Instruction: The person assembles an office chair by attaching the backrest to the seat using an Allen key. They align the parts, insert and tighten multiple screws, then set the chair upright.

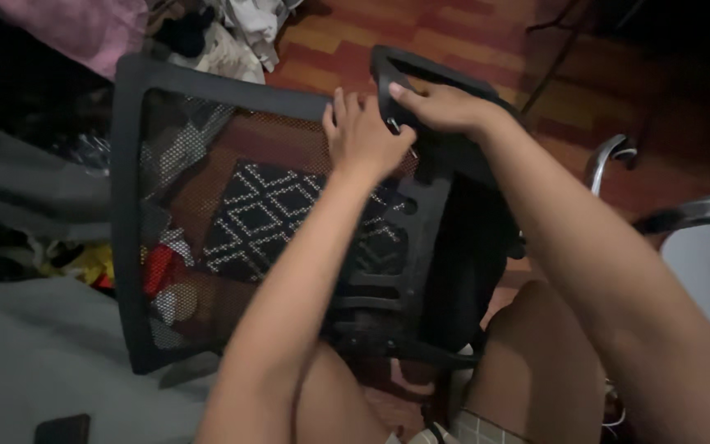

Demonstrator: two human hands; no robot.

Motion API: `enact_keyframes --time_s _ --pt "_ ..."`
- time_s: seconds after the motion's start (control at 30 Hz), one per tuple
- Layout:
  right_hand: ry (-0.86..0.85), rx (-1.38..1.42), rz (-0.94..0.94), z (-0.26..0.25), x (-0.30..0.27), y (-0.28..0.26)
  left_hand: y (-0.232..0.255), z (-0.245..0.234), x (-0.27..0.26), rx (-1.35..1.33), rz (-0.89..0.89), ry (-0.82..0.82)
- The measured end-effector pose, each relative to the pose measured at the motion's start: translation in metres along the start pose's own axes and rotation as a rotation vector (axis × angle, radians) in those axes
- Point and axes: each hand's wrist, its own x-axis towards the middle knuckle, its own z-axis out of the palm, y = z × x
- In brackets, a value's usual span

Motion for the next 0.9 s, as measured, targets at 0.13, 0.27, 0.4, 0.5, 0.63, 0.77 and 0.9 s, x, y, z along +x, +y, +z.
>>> enact_keyframes --time_s 0.13,0.27,0.4,0.5,0.63,0.77,0.9 --pt "-0.06 -0.093 0.147 0.008 0.007 0.012 0.029 -0.005 -0.027 -0.091 -0.249 -0.034" --pt "-0.106 -0.156 0.224 0.006 0.002 0.009 0.036 -0.008 -0.027 -0.241 -0.262 -0.178" --pt "-0.043 -0.144 0.09 0.001 -0.002 0.006 0.036 -0.011 -0.016 -0.218 -0.287 -0.297" --pt "-0.062 -0.167 0.136 0.002 -0.002 0.005 0.035 -0.015 -0.014 -0.155 -0.28 -0.361" --pt "-0.09 -0.159 0.137 0.005 0.0 0.01 0.028 -0.017 -0.01 -0.111 -0.243 -0.44" --pt "0.012 -0.122 -0.04 0.006 0.001 0.012 0.009 -0.022 -0.003 0.021 -0.039 -0.484" --pt "-0.04 -0.163 0.074 0.005 -0.002 0.014 -0.008 -0.025 0.008 0.121 0.194 -0.526"
